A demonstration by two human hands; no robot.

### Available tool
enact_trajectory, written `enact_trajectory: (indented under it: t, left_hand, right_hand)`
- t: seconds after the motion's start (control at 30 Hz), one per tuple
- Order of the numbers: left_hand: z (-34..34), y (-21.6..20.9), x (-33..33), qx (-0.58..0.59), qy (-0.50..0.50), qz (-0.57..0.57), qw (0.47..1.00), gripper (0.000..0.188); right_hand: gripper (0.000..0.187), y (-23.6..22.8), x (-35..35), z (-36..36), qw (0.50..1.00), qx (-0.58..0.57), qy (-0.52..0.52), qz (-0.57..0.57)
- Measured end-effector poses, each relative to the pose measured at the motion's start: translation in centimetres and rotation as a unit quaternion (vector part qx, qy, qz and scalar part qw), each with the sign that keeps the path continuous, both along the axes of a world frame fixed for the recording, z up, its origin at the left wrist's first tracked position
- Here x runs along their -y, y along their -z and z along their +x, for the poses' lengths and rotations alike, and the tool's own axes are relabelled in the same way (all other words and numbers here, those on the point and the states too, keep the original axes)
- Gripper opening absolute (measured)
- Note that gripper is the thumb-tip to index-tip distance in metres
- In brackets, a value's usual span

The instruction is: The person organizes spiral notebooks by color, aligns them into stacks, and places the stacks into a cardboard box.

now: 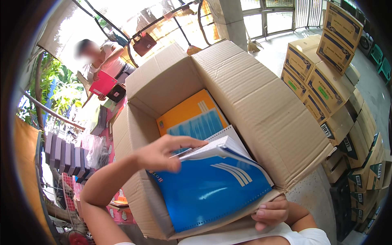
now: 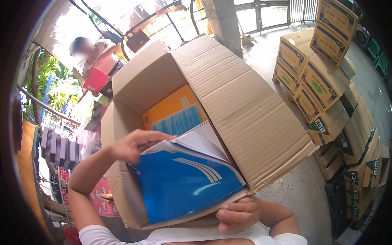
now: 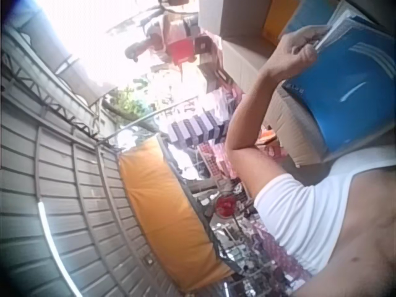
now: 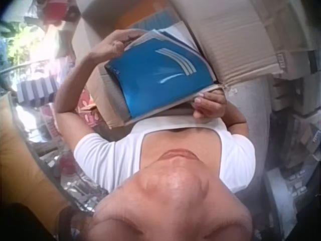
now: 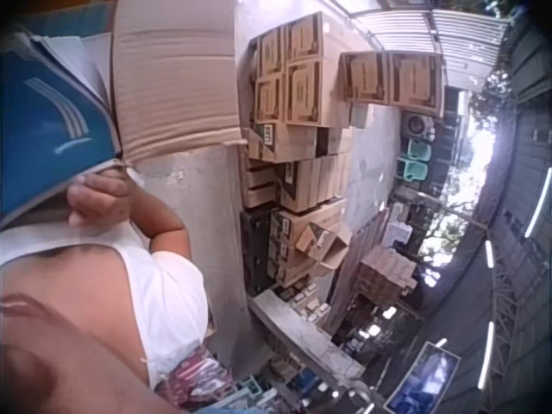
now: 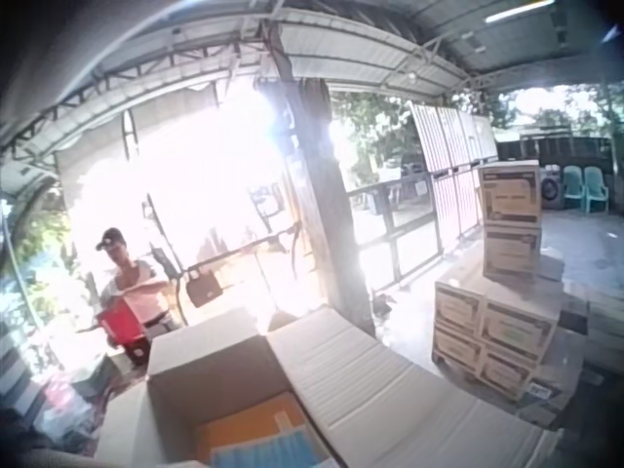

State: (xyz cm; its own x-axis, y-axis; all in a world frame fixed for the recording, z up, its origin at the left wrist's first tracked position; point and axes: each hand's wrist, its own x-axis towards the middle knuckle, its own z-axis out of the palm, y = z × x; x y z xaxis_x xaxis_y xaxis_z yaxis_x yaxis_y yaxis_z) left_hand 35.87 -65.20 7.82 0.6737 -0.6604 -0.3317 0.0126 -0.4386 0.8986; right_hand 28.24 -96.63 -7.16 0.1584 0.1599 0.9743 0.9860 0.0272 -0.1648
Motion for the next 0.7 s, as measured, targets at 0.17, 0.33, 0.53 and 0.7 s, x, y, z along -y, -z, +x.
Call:
enact_trajectory:
  t: [0.17, 0.33, 0.53, 0.7]
  left_hand:
    - [4.1, 1.0, 1.9, -0.166, -0.137, 0.132, 0.968, 0.045]
    - [4.9, 3.4, 1.9, -0.257, -0.197, 0.019, 0.946, 0.029]
    - [5.6, 6.4, 0.0, -0.217, -0.164, -0.067, 0.960, 0.029]
    - [6.0, 6.8, 0.8, -0.186, -0.201, -0.002, 0.962, 0.033]
  right_hand:
    - [0.019, -0.8, 0.1, -0.2, 0.999, -0.029, 0.010, -0.019]
    - [0.017, -0.9, 0.5, -0.2, 0.999, -0.030, 0.016, -0.031]
    - [0.015, -0.5, 0.2, -0.6, 0.998, -0.020, 0.050, -0.032]
    - [0.015, -0.1, 0.3, -0.6, 0.997, -0.006, 0.067, -0.038]
